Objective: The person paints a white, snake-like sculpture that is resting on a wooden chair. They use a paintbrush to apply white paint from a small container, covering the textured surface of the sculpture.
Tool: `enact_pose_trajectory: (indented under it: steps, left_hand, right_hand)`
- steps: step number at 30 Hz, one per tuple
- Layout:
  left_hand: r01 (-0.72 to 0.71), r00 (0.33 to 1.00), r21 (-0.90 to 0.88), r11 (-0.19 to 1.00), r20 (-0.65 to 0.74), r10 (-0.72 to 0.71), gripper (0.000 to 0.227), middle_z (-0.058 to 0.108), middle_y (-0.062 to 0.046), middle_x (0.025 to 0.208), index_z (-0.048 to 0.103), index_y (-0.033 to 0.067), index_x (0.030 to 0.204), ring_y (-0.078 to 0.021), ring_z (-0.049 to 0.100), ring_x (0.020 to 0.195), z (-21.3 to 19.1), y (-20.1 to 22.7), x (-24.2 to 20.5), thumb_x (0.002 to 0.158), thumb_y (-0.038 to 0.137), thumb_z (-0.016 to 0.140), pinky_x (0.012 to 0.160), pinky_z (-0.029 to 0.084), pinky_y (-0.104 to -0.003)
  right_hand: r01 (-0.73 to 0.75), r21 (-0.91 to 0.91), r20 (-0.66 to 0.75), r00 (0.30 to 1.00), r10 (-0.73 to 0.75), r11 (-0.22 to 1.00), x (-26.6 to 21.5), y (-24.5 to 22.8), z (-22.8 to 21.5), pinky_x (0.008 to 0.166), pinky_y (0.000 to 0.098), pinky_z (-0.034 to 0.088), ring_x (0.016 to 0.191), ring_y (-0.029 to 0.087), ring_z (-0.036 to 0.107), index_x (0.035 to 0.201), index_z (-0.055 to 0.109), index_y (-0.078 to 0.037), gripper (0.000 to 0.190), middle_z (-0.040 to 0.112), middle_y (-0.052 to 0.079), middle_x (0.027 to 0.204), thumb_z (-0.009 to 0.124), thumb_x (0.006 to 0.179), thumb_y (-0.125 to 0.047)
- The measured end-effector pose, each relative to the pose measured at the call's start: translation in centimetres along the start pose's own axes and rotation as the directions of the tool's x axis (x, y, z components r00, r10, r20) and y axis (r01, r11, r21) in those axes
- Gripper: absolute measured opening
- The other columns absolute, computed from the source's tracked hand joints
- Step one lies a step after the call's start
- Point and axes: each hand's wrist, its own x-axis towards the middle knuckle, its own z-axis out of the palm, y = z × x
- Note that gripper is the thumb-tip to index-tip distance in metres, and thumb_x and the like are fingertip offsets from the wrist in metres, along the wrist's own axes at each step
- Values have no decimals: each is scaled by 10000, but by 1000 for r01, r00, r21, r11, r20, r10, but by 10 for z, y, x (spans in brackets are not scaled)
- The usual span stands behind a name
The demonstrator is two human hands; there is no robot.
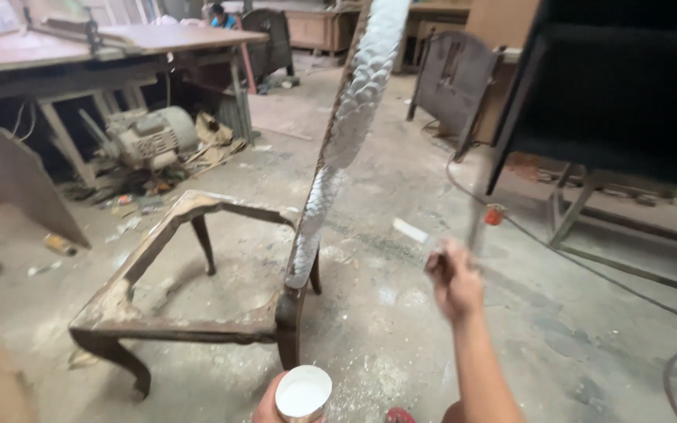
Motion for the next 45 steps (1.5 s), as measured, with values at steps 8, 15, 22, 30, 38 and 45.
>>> enact_pose_trajectory:
  steps: [8, 15, 22, 30, 38, 45]
  left_hand:
    - [-120, 990, 34, 992, 73, 117, 941, 795, 59, 1186, 675, 271, 1309, -121, 720, 1150, -4, -25, 11, 449, 240, 1056, 948, 556, -269]
    - [-155, 987, 1, 988, 49, 154, 977, 738, 10, 1270, 608, 289, 1339, -198, 669, 1190, -9, 0, -3, 466, 215, 1040, 957, 563, -346]
    - [-147, 988, 23, 989, 58, 145, 874, 784, 26, 1159, 655, 218, 1270, -153, 689, 1124, -6, 1, -4, 476, 234, 1022, 902, 556, -315]
    - [-276, 960, 72, 958, 72, 271, 856, 729, 3, 1268, 639, 202, 1279, -213, 664, 1201, -11, -4, -8, 513, 323, 1002, 926, 558, -383]
    - [-364, 930, 37, 930, 65, 362, 959, 687, -50, 1226, 624, 166, 1308, -297, 576, 1315, -8, -20, -9, 448, 281, 1034, 1170, 410, -492]
    - [-333, 935, 74, 940, 152, 319, 976, 645, -91, 1298, 550, 188, 1393, -333, 526, 1352, -13, -14, -15, 527, 274, 991, 1186, 368, -558]
  right_hand:
    - [-234, -485, -165, 971, 175, 842, -82, 73, -26, 621, 341, 507, 710, 254, 614, 1214, 692, 81, 365, 705, 237, 925, 585, 1023, -211]
    - [-175, -940, -35, 903, 427, 293, -113, 62, 9, 698, 337, 550, 808, 212, 692, 1175, 772, -56, 513, 774, 97, 950, 461, 995, -422]
    - [48, -994, -48, 594, 803, -95, -129, 71, 15, 760, 315, 534, 787, 177, 702, 940, 696, -60, 479, 764, 66, 888, 431, 1030, -450]
    - [-126, -981, 57, 538, 841, 147, -148, 118, -6, 738, 320, 599, 780, 213, 707, 969, 706, -23, 567, 737, 128, 845, 447, 979, -528]
    - [-842, -446, -169, 413, 895, 304, -193, 217, -109, 1012, 408, 528, 1178, 221, 650, 1330, 611, -27, 552, 693, 141, 1279, 672, 999, -464]
    - [-877, -209, -158, 466, 871, 432, -218, 192, -79, 886, 460, 542, 1063, 310, 673, 1238, 638, -53, 491, 705, 170, 1199, 644, 965, -461]
